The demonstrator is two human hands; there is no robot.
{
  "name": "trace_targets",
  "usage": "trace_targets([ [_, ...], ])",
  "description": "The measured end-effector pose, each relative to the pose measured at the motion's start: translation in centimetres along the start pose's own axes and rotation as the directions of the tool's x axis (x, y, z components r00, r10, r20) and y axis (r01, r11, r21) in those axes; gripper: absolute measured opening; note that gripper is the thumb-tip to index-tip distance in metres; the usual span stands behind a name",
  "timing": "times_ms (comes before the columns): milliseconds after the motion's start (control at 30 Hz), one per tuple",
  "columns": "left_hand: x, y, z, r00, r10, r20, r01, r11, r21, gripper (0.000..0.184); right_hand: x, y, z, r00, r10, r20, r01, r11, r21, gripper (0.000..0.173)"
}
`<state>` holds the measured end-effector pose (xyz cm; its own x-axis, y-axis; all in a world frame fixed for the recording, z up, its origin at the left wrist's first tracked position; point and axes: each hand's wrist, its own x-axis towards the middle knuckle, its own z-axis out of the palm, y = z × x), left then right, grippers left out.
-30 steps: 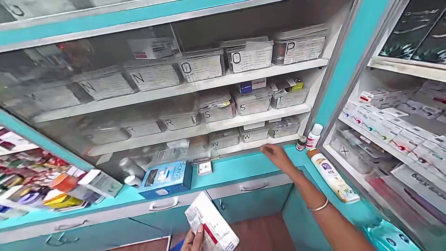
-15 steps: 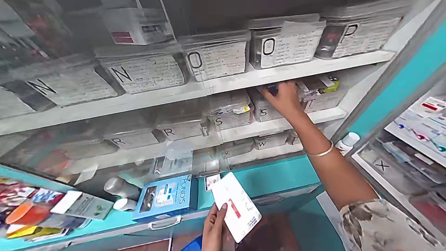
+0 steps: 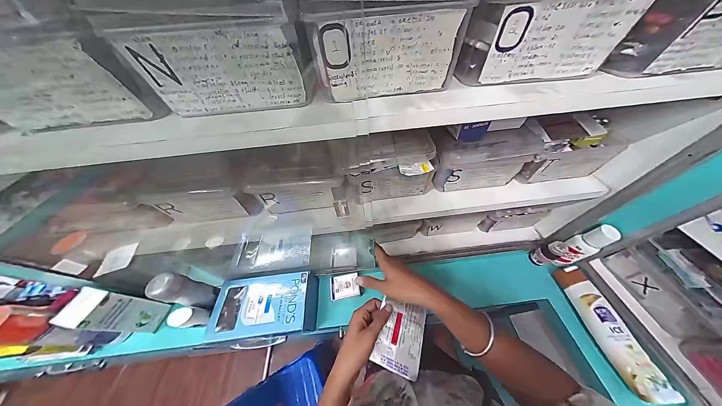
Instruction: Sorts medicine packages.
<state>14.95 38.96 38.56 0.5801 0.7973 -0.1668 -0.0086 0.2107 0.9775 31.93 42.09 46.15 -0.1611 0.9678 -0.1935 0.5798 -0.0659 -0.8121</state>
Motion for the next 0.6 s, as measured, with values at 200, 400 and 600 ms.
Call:
trace_targets([
  [200,1.0,-1.0,0.6,0.999,0.004,-0.036,-0.003,1.0,0.011,0.018,0.5,-0.4,0.0,0.994,-0.01,0.106,0.015,0.999,-0.049,0.094],
  [400,1.3,-0.7,1.3,0.997,0.026,-0.078,-0.026,1.0,0.005,0.016,0.5,-0.6,-0.6,0.992,-0.017,0.129,0.027,0.997,-0.077,0.1],
  [600,1.1,-0.9,1.2,0.988,0.029,-0.152,-0.028,1.0,0.011,0.015,0.8,-0.6,-1.0,0.982,-0.037,0.184,0.054,0.994,-0.09,0.11],
])
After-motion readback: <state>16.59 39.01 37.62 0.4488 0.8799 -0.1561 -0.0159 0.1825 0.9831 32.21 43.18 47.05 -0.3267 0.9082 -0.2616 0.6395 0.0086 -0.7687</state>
